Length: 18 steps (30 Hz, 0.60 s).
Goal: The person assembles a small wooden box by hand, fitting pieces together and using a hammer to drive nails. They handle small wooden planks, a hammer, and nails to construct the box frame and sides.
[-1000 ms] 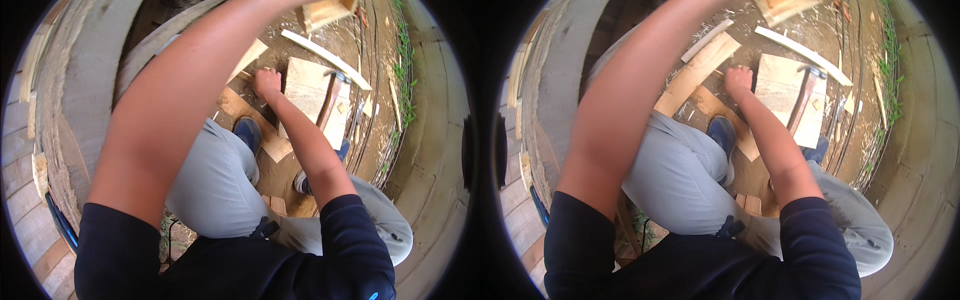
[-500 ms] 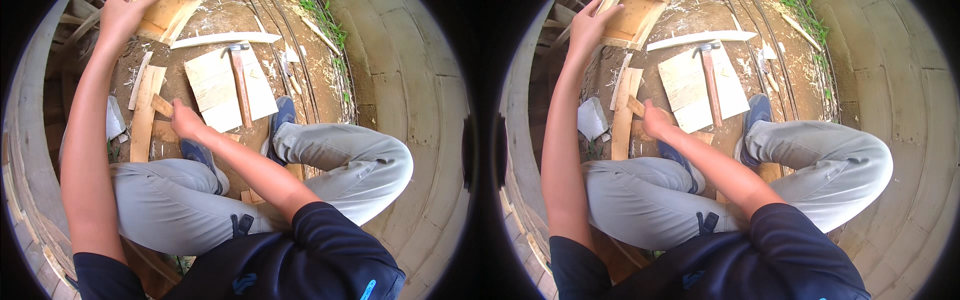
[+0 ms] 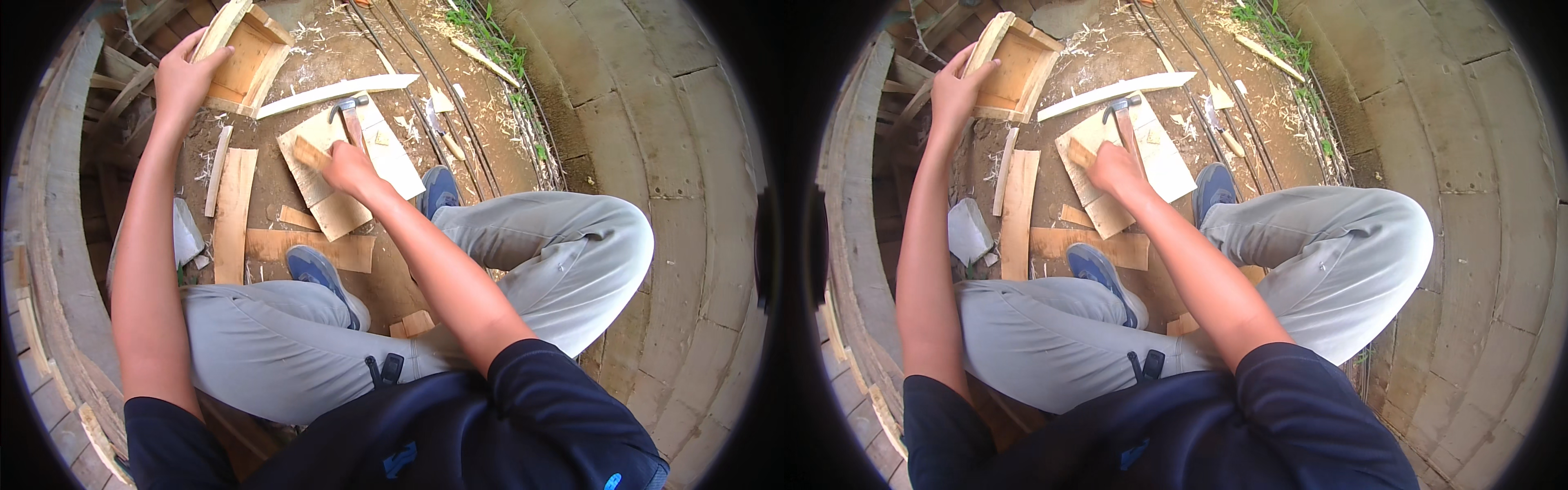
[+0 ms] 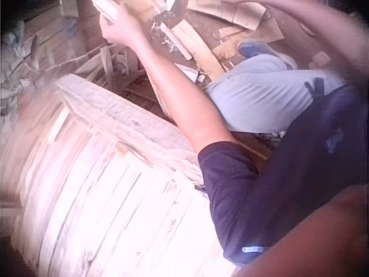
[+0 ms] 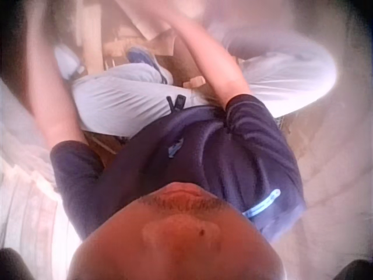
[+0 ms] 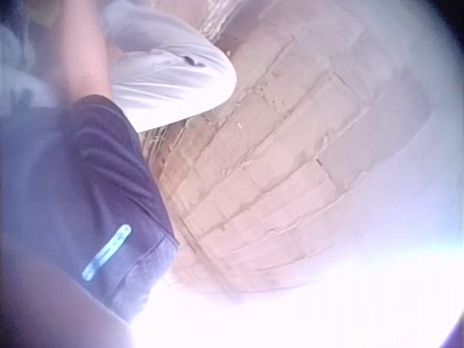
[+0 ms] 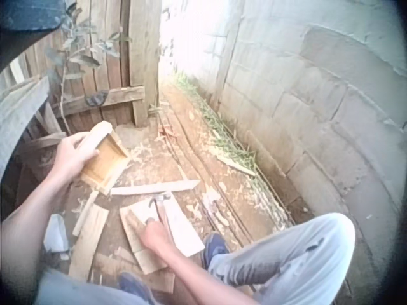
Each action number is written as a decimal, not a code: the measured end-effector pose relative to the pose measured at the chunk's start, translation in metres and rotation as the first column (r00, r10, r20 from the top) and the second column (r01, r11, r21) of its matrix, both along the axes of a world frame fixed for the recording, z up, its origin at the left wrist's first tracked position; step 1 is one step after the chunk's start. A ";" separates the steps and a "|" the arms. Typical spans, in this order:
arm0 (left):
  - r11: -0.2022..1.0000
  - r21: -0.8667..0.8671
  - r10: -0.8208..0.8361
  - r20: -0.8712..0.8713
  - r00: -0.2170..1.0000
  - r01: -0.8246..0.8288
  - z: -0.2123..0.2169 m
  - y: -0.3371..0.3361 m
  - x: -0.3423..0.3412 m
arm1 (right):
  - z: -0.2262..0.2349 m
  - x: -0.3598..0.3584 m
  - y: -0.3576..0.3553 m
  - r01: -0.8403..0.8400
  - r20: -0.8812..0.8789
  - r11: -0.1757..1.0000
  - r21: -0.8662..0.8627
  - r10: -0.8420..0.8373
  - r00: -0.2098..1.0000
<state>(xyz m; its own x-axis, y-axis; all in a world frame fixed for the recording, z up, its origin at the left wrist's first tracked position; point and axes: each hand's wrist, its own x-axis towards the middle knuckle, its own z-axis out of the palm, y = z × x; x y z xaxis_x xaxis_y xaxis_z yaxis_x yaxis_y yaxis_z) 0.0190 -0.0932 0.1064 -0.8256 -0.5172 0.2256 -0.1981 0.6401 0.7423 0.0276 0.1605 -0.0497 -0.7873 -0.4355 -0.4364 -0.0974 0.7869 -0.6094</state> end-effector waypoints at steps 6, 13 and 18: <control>0.999 -0.020 -0.034 0.041 0.999 0.035 -0.007 -0.001 0.006 | -0.025 -0.073 0.044 0.368 -0.283 0.865 -0.340 -0.467 0.838; 0.979 -0.047 -0.178 0.271 0.946 0.197 -0.019 0.037 0.002 | -0.166 -0.215 0.207 0.730 -0.325 0.678 0.087 -0.673 0.664; 0.951 0.057 -0.302 0.371 0.878 0.303 -0.018 0.039 0.014 | -0.201 -0.240 0.205 0.601 -0.248 0.788 0.131 -0.561 0.790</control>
